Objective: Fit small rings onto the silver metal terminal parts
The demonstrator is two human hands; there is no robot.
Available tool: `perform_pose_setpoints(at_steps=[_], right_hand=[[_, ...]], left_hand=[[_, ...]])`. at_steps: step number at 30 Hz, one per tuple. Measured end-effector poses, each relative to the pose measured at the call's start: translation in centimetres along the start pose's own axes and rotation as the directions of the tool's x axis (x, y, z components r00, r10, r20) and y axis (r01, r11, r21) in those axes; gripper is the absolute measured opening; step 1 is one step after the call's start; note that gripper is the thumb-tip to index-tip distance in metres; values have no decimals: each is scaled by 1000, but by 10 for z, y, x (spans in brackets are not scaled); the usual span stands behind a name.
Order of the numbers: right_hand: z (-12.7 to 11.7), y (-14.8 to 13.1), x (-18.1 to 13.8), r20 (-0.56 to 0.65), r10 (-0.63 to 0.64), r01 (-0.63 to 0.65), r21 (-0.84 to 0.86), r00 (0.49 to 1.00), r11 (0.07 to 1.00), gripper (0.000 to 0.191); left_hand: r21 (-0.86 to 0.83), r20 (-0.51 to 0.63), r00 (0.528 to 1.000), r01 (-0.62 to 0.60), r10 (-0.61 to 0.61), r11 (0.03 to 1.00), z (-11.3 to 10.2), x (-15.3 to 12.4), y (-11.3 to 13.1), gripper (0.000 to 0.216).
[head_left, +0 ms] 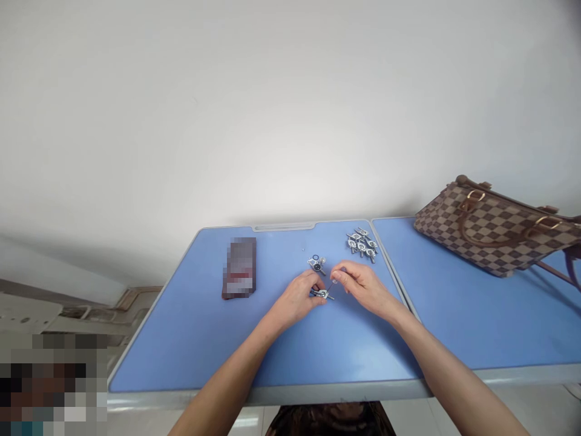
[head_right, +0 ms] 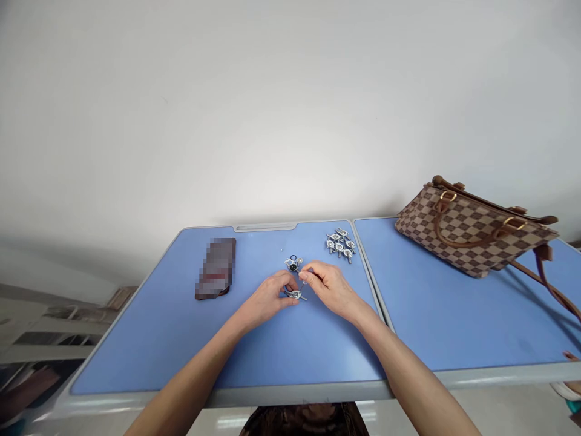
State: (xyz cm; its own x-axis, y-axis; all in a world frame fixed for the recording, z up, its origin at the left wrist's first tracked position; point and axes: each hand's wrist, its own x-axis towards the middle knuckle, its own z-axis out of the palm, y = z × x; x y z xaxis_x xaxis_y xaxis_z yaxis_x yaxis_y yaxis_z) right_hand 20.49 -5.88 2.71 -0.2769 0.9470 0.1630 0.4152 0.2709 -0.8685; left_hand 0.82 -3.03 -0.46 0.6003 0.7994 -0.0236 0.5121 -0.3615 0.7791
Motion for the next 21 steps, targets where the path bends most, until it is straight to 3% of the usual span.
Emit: perform_pose_setpoints(at_steps=[6, 13, 16, 21], right_hand=[[1, 1, 0, 22, -53, 54, -52, 998, 997, 26], [6, -3, -4, 54, -103, 114, -305, 993, 945, 22], [11, -2, -3, 36, -143, 146, -373, 989, 916, 18], [22, 8, 1, -86, -251, 214, -306, 964, 928, 16]], left_hand=[[-6, 4, 1000, 2, -2, 1000, 0, 0, 1, 13], [9, -6, 1000, -8, 9, 1000, 1, 2, -1, 12], [3, -15, 1000, -15, 15, 1000, 1, 2, -1, 11], [-20, -20, 1000, -18, 17, 1000, 2, 2, -2, 9]])
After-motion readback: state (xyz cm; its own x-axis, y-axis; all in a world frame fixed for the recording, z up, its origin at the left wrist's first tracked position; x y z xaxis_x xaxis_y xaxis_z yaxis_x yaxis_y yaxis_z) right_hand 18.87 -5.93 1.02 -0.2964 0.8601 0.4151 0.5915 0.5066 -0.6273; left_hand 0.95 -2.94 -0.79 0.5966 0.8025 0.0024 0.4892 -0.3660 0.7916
